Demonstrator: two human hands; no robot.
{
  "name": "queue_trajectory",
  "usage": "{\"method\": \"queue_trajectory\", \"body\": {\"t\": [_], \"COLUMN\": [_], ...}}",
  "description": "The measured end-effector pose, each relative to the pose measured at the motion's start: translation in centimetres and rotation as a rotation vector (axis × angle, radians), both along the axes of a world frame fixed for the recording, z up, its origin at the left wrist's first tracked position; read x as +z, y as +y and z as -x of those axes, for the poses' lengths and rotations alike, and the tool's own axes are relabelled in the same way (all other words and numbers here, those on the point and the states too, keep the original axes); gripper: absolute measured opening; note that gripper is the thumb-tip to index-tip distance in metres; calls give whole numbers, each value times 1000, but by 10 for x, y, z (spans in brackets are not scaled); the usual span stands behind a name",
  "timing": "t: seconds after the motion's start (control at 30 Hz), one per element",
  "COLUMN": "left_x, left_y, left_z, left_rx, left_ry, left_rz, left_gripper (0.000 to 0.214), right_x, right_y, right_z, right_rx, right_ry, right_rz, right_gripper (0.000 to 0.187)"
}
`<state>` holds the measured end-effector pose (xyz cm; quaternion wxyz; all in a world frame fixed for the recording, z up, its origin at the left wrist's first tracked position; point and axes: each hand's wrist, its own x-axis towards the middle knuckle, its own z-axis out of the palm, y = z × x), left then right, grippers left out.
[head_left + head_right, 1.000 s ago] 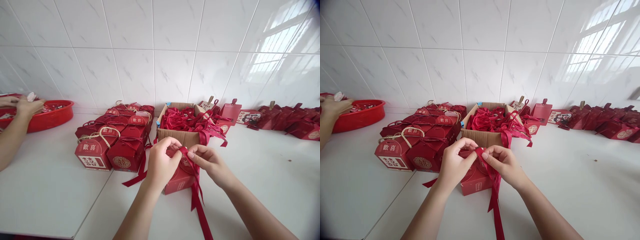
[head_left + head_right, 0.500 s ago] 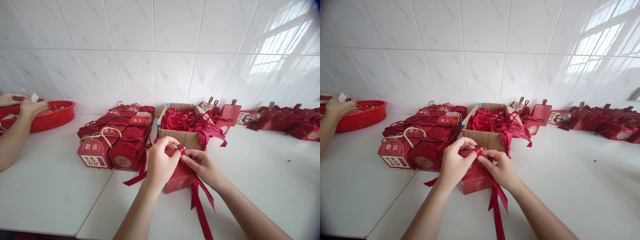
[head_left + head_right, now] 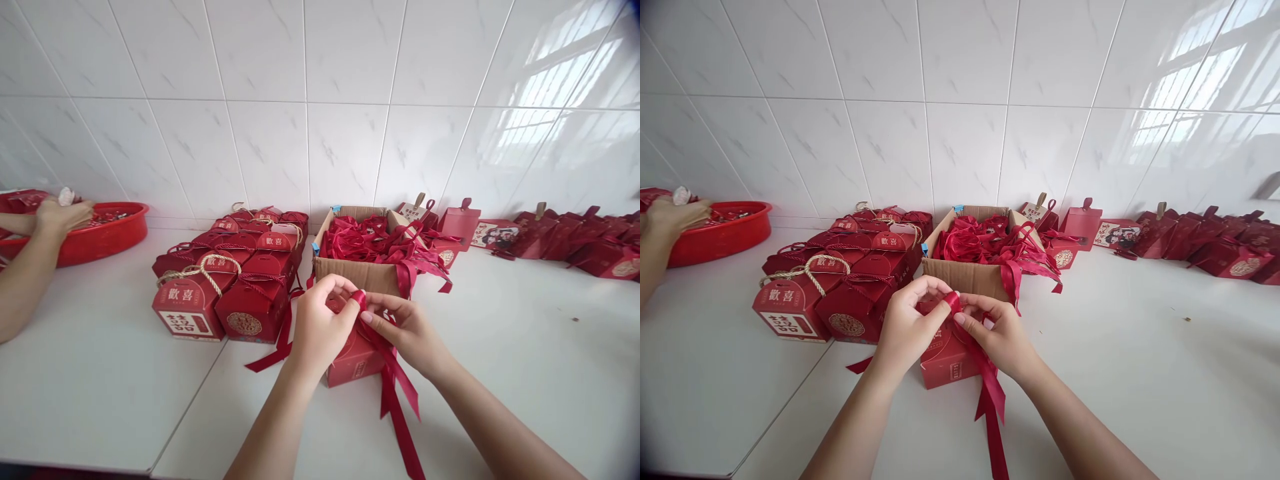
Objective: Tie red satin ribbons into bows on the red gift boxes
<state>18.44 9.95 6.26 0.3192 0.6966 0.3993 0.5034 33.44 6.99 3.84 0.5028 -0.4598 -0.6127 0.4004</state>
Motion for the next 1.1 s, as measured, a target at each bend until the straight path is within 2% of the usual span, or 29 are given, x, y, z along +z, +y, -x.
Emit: {"method": "queue_trajectory", "body": {"t": [0.1, 0.2, 0.3, 0.37, 0.53, 0.7, 0.8, 1.1], "left_x": [2, 7, 12, 12, 1, -9, -10, -2], "left_y": [-2, -1, 3, 6, 13, 14, 14, 15], "left_z": [4, 18, 36, 44, 47, 52, 56, 53], "left_rx": [-81, -127, -179, -199, -62, -37, 24, 54], "left_ry": [17, 56, 108, 125, 237, 251, 284, 338], "left_rz": [76, 163, 235, 268, 291, 358, 384, 260], "left_gripper": [2, 16, 33, 30, 22, 35, 41, 28], "right_x": [-2, -5, -9, -10, -10, -8, -7, -6], "right_y": [-1, 0, 2, 2, 2, -1, -1, -1], "right_z": [6, 7, 6, 6, 7, 6, 6, 7], "right_rx": [-31, -73, -33, -2, 84, 93, 84, 65], "right_ry": [-50, -23, 46, 91, 174, 151, 100, 66], "right_rz": [-59, -113, -67, -32, -15, -7, -22, -14], "right_gripper": [23, 21, 23, 24, 22, 22, 23, 24]}}
